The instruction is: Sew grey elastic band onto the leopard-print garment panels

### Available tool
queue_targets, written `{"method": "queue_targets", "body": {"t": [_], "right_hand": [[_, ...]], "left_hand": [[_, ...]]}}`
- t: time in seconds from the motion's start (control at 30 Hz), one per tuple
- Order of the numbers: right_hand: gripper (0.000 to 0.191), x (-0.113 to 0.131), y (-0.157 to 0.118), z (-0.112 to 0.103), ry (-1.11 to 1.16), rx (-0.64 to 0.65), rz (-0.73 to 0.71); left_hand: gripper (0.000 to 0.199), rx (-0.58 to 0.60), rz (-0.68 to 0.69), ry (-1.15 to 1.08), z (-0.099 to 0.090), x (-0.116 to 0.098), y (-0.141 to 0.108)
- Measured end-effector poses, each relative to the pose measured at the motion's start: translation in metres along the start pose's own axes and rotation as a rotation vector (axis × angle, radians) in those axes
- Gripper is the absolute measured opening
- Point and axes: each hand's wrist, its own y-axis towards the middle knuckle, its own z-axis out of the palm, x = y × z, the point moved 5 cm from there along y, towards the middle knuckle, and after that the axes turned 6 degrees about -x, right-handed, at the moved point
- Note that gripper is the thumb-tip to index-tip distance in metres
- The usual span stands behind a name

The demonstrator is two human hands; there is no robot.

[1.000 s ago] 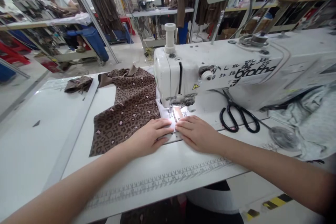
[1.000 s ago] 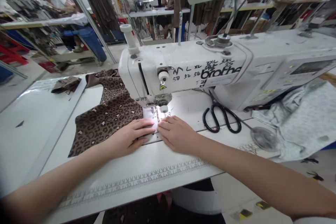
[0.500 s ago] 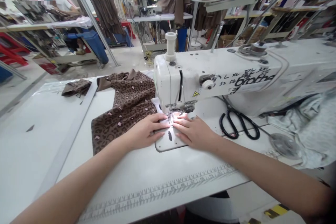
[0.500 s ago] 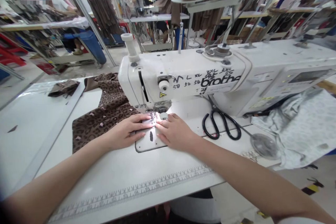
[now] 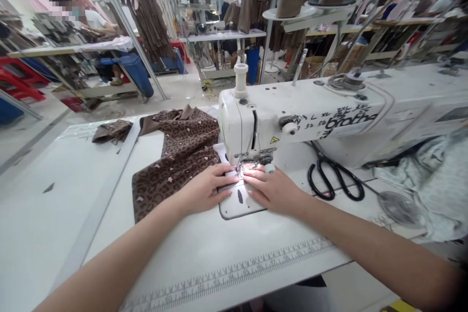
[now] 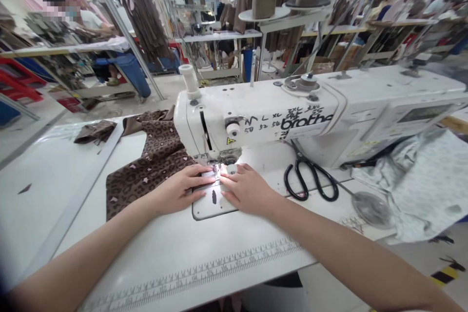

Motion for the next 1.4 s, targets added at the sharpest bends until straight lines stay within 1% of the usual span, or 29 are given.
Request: {"method": "queue_targets", "body": {"t": [0.13,0.23,0.33,0.4,0.57,0.63,0.7,0.77,0.83,0.87,0.9,0.93,0.97,1.0,1.03,1.07,1.13,1.17,1.23,1.27,1.3,1.33,1.4], "right_hand": [[0.034,0.0,0.0,-0.002,0.015,-0.019,-0.021],[0.03,-0.004,-0.002,-0.004,0.015,-0.078,-0.028],[0.029,-0.01,-0.005,-0.005,0.013,-0.126,-0.004],[0.031,-0.01,-0.004,-0.004,0.024,-0.124,-0.011],[0.035,-0.003,-0.001,-0.002,0.078,-0.045,-0.034],[0.032,-0.002,0.0,-0.003,0.098,-0.046,-0.027],[0.029,-0.003,0.0,-0.005,0.107,-0.084,-0.023],[0.026,-0.006,-0.001,-0.007,0.105,-0.134,-0.002],[0.024,-0.012,-0.003,-0.008,0.1,-0.174,0.035],[0.024,-0.015,-0.003,-0.008,0.1,-0.188,0.051],[0.023,-0.017,-0.004,-0.008,0.103,-0.2,0.062],[0.023,-0.019,-0.005,-0.009,0.108,-0.214,0.073],[0.022,-0.02,-0.007,-0.011,0.111,-0.228,0.089],[0.022,-0.019,-0.008,-0.014,0.116,-0.234,0.108],[0.022,-0.017,-0.01,-0.017,0.123,-0.231,0.129],[0.024,-0.014,-0.013,-0.021,0.132,-0.221,0.152],[0.034,0.001,-0.017,-0.028,0.154,-0.187,0.166],[0.04,0.012,-0.02,-0.031,0.168,-0.161,0.155],[0.052,0.035,-0.024,-0.031,0.198,-0.097,0.11],[0.056,0.046,-0.026,-0.029,0.21,-0.056,0.087],[0.061,0.056,-0.028,-0.026,0.22,-0.013,0.068],[0.064,0.064,-0.03,-0.021,0.229,0.029,0.058],[0.069,0.073,-0.035,-0.012,0.242,0.099,0.054]], "left_hand": [[0.036,0.004,0.0,-0.004,0.001,0.001,-0.001],[0.038,-0.022,-0.007,-0.019,0.001,0.002,-0.002],[0.039,-0.048,-0.008,-0.038,0.0,0.003,-0.003],[0.038,-0.06,0.004,-0.042,-0.001,0.003,-0.004],[0.039,-0.045,0.005,-0.007,0.002,-0.004,-0.004],[0.039,-0.034,0.01,-0.005,0.001,-0.007,-0.004],[0.036,-0.063,-0.013,0.001,-0.007,-0.004,-0.002],[0.035,-0.167,-0.12,0.059,-0.027,0.015,0.001],[0.043,-0.26,-0.295,0.166,-0.052,0.043,0.002],[0.05,-0.258,-0.384,0.239,-0.061,0.056,0.0],[0.058,-0.221,-0.46,0.327,-0.068,0.066,-0.003],[0.066,-0.157,-0.524,0.427,-0.072,0.072,-0.009],[0.072,-0.076,-0.581,0.528,-0.073,0.072,-0.019],[0.075,0.005,-0.632,0.617,-0.072,0.067,-0.031],[0.078,0.085,-0.678,0.679,-0.07,0.056,-0.047],[0.079,0.157,-0.728,0.712,-0.066,0.042,-0.064],[0.077,0.287,-0.805,0.695,-0.059,0.009,-0.098],[0.073,0.333,-0.845,0.681,-0.057,-0.006,-0.112],[0.067,0.361,-0.922,0.668,-0.058,-0.029,-0.131],[0.065,0.334,-0.944,0.668,-0.059,-0.036,-0.133],[0.062,0.269,-0.934,0.663,-0.06,-0.041,-0.131],[0.059,0.172,-0.885,0.647,-0.059,-0.045,-0.124],[0.053,-0.034,-0.705,0.564,-0.051,-0.051,-0.107]]}}
